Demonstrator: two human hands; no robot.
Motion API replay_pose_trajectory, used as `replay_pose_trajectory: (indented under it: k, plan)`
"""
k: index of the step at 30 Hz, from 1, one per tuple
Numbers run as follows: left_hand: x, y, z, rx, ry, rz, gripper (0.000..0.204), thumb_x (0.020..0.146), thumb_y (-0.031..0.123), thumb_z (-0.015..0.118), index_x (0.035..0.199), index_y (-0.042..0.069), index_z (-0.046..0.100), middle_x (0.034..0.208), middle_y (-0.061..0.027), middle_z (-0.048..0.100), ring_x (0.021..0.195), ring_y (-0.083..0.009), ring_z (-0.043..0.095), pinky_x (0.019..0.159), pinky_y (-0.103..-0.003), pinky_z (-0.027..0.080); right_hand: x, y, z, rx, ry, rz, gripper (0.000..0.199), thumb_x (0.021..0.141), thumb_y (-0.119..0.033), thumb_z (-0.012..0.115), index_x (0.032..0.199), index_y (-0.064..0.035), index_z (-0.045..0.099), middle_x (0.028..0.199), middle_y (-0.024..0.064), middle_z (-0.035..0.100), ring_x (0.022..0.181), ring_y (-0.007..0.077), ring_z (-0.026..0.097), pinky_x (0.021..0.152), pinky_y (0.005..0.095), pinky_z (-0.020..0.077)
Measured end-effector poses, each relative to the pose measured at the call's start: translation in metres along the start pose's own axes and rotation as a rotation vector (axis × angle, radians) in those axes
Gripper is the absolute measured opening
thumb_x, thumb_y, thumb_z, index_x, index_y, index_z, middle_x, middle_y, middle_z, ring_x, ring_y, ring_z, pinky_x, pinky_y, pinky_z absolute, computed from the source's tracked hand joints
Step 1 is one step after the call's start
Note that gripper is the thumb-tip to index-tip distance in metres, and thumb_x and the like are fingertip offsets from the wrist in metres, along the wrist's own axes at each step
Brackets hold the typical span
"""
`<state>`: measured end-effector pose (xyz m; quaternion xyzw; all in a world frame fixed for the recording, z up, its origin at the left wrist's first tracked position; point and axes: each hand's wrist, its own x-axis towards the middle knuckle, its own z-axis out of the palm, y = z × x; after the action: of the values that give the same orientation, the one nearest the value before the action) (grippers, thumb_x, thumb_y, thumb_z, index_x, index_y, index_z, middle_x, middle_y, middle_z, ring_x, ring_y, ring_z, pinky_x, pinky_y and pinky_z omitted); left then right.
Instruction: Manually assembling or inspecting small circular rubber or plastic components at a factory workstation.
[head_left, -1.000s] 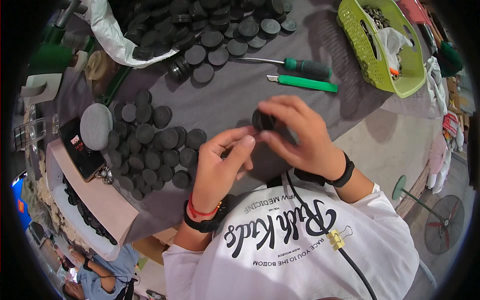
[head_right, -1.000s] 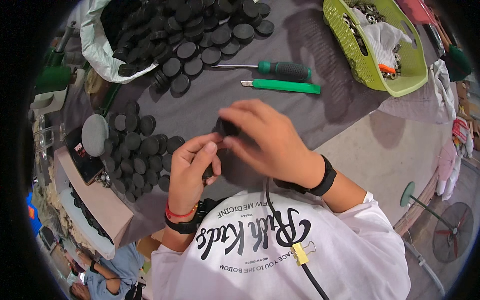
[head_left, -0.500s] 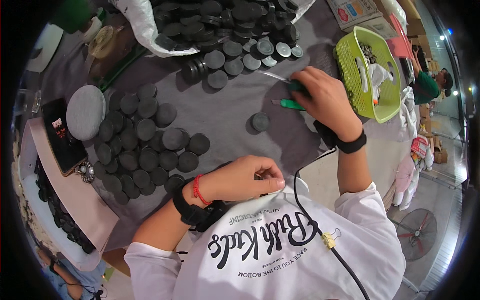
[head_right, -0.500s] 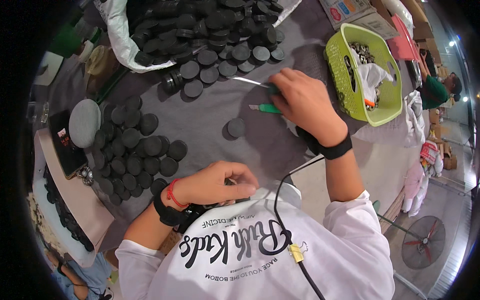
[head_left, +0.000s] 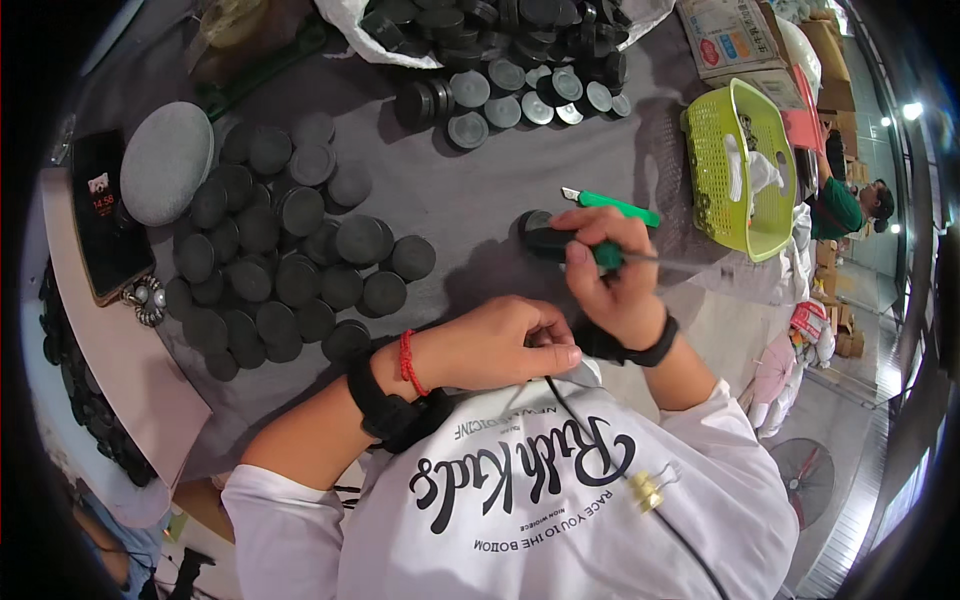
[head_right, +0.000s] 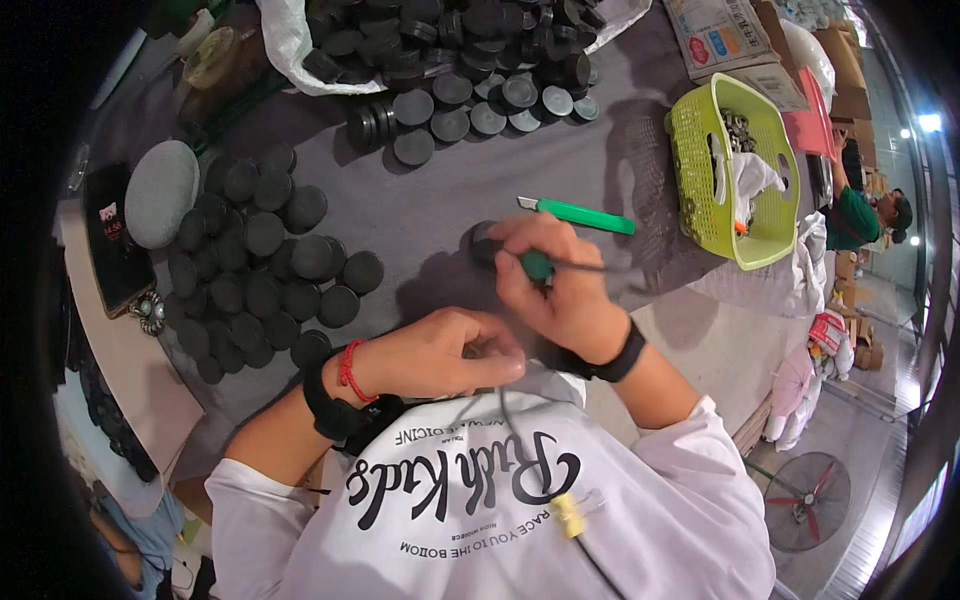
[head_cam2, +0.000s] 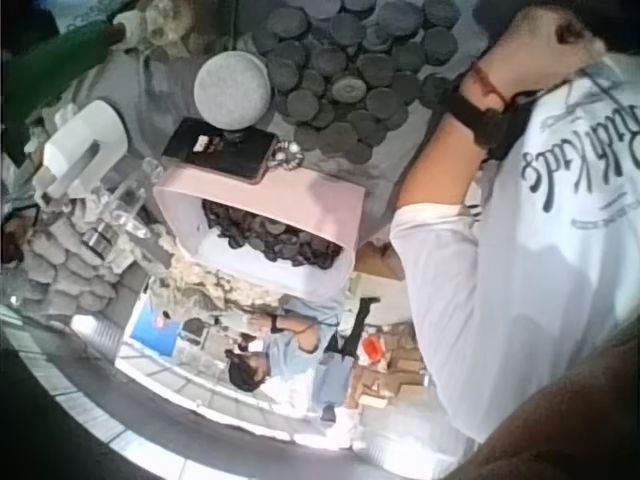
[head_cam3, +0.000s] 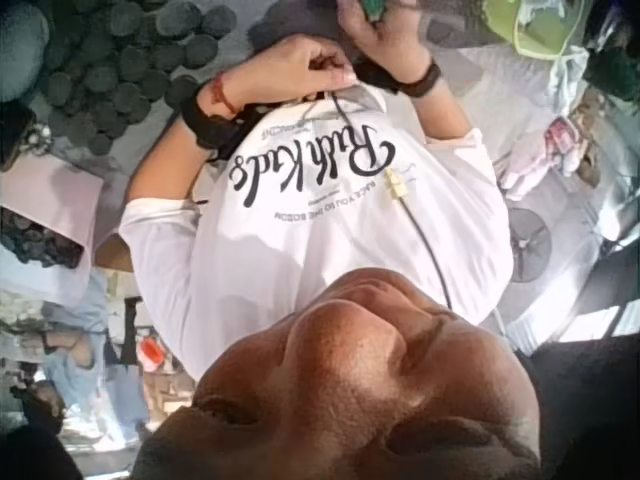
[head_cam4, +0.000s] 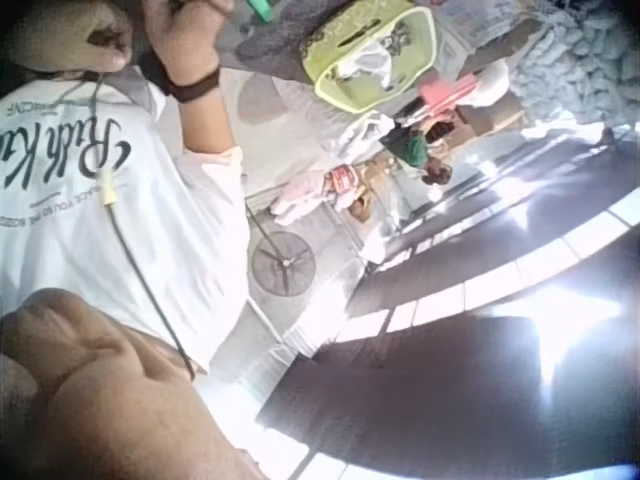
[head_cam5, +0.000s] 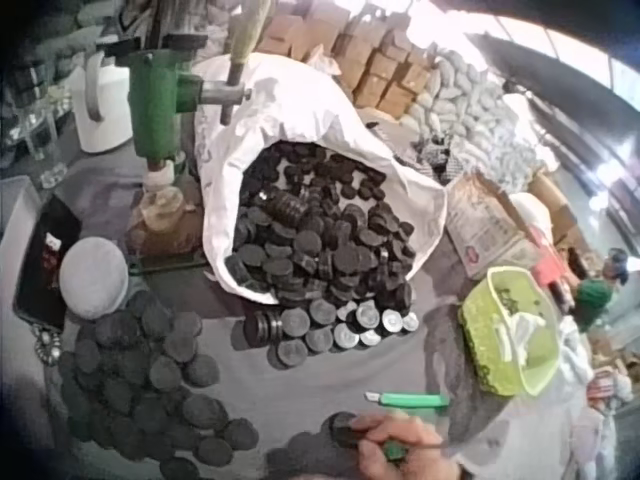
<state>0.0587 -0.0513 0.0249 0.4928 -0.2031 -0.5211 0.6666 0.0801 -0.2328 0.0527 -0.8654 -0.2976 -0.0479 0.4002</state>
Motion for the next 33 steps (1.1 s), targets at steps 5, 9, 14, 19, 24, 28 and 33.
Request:
replay_pose_trajectory:
  k: [5, 9, 14, 19, 24, 28, 33]
  plan:
    - [0.003, -0.009, 0.000, -0.045, 0.024, 0.054, 0.023, 0.087, 0.024, 0.061, 0.095, 0.002, 0.061, 0.078, 0.0010, 0.060, 0.062, -0.0041, 0.051, 0.056, -0.022, 0.042, 0.013, -0.028, -0.013, 0.448, 0.414, 0.110, 0.014, 0.086, -0.005, 0.055, 0.098, -0.0040, 0.047, 0.099, 0.0217, 0.060, 0.074, 0.0187, 0.061, 0.061, 0.0260, 0.0500]
    - [0.003, -0.004, -0.002, 0.004, 0.056, 0.005, 0.023, 0.087, 0.024, 0.061, 0.094, 0.002, 0.061, 0.078, 0.0014, 0.060, 0.065, -0.0035, 0.051, 0.058, -0.021, 0.042, 0.013, -0.008, -0.010, -0.111, 0.063, 0.130, 0.018, 0.088, -0.005, 0.054, 0.102, -0.0037, 0.043, 0.101, 0.0187, 0.061, 0.067, 0.0148, 0.060, 0.056, 0.0215, 0.0488]
    - [0.003, -0.005, -0.002, -0.054, 0.004, 0.041, 0.024, 0.086, 0.023, 0.061, 0.098, 0.002, 0.062, 0.083, -0.0013, 0.063, 0.067, -0.0052, 0.053, 0.060, -0.022, 0.044, 0.000, -0.030, -0.022, 0.307, 0.378, 0.283, 0.017, 0.088, -0.002, 0.052, 0.103, -0.0043, 0.044, 0.100, 0.0163, 0.062, 0.065, 0.0138, 0.057, 0.055, 0.0227, 0.0471]
    - [0.007, -0.009, -0.006, 0.056, 0.066, 0.104, 0.025, 0.086, 0.024, 0.062, 0.098, 0.002, 0.062, 0.084, -0.0013, 0.063, 0.068, -0.0058, 0.054, 0.062, -0.023, 0.045, -0.005, -0.008, -0.003, 0.129, 0.119, 0.350, 0.013, 0.080, -0.005, 0.063, 0.087, -0.0022, 0.051, 0.076, 0.0074, 0.062, 0.060, 0.0135, 0.053, 0.057, 0.0262, 0.0430]
    - [0.002, -0.010, 0.001, 0.031, 0.044, 0.053, 0.027, 0.086, 0.025, 0.062, 0.097, 0.001, 0.061, 0.084, -0.0016, 0.063, 0.072, -0.0067, 0.055, 0.064, -0.023, 0.046, 0.000, -0.008, -0.007, -0.102, 0.027, 0.499, 0.016, 0.081, -0.014, 0.065, 0.087, -0.0020, 0.056, 0.071, 0.0102, 0.059, 0.055, 0.0190, 0.054, 0.050, 0.0298, 0.0411]
    - [0.002, -0.010, 0.002, 0.030, 0.056, 0.092, 0.026, 0.087, 0.024, 0.062, 0.097, 0.000, 0.061, 0.085, -0.0017, 0.063, 0.070, -0.0064, 0.055, 0.059, -0.023, 0.046, 0.006, -0.010, 0.012, -0.261, -0.099, 0.384, 0.035, 0.078, -0.016, 0.067, 0.109, -0.0045, 0.056, 0.088, 0.0146, 0.055, 0.066, 0.0312, 0.057, 0.058, 0.0373, 0.0452]
    - [0.001, -0.004, -0.001, -0.002, 0.031, 0.012, 0.027, 0.087, 0.025, 0.062, 0.097, 0.000, 0.060, 0.086, -0.0024, 0.063, 0.069, -0.0065, 0.055, 0.055, -0.022, 0.046, 0.002, 0.000, 0.016, -0.271, -0.038, 0.365, 0.036, 0.073, -0.013, 0.070, 0.105, -0.0055, 0.055, 0.092, 0.0138, 0.051, 0.076, 0.0331, 0.058, 0.061, 0.0396, 0.0462]
